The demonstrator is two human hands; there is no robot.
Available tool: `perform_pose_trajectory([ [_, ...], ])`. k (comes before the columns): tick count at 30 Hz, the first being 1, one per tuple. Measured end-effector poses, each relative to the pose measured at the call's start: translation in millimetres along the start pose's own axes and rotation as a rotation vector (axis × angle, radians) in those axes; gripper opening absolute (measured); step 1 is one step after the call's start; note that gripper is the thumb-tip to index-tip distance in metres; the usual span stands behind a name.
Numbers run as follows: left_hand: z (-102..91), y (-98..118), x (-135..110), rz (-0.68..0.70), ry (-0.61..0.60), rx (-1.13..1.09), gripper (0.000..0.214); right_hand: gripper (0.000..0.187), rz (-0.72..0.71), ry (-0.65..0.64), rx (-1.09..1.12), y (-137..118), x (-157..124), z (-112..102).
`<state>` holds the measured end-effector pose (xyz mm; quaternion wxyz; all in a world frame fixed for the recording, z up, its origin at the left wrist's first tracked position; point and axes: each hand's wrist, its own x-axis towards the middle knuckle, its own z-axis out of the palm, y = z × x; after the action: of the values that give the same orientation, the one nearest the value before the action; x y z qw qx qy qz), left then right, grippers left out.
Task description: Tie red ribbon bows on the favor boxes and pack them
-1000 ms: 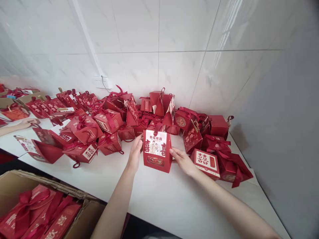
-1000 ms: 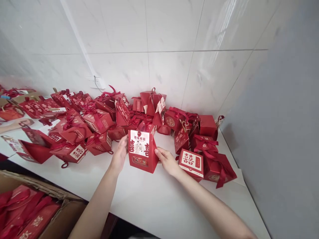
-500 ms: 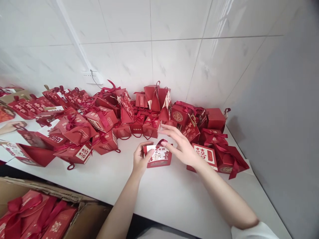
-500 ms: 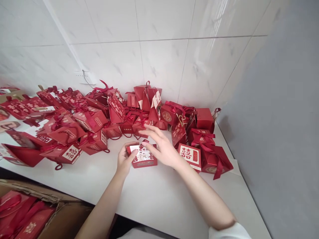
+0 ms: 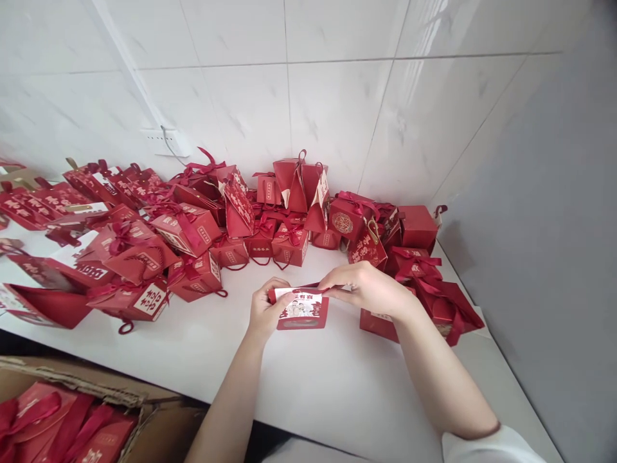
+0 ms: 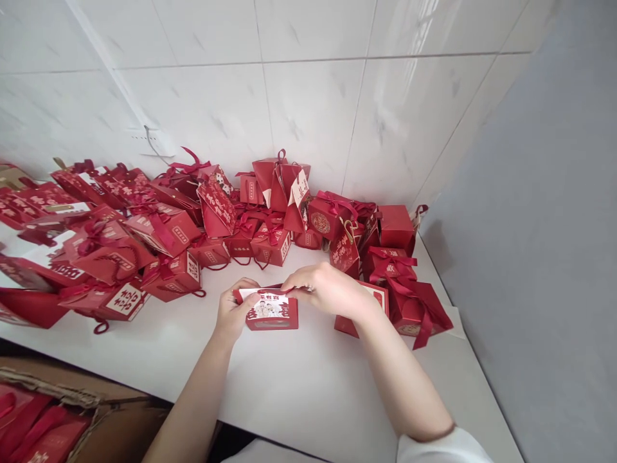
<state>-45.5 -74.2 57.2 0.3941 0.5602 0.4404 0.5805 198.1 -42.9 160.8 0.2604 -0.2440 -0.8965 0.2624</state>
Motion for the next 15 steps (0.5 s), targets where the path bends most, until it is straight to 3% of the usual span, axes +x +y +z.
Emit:
perform_pose_trajectory([
  [8,-3.8,-1.0,-1.8,0.007,0.026,-0.013,0.020,0.018,0.043,0.026,0.124,1.6,1.0,4.2],
  [15,-3.3,0.4,-2.1,-0.035,0.007,-0.036,0.025,0.015,0.072,-0.067,0.189,7.2,-4.8,-5.9],
])
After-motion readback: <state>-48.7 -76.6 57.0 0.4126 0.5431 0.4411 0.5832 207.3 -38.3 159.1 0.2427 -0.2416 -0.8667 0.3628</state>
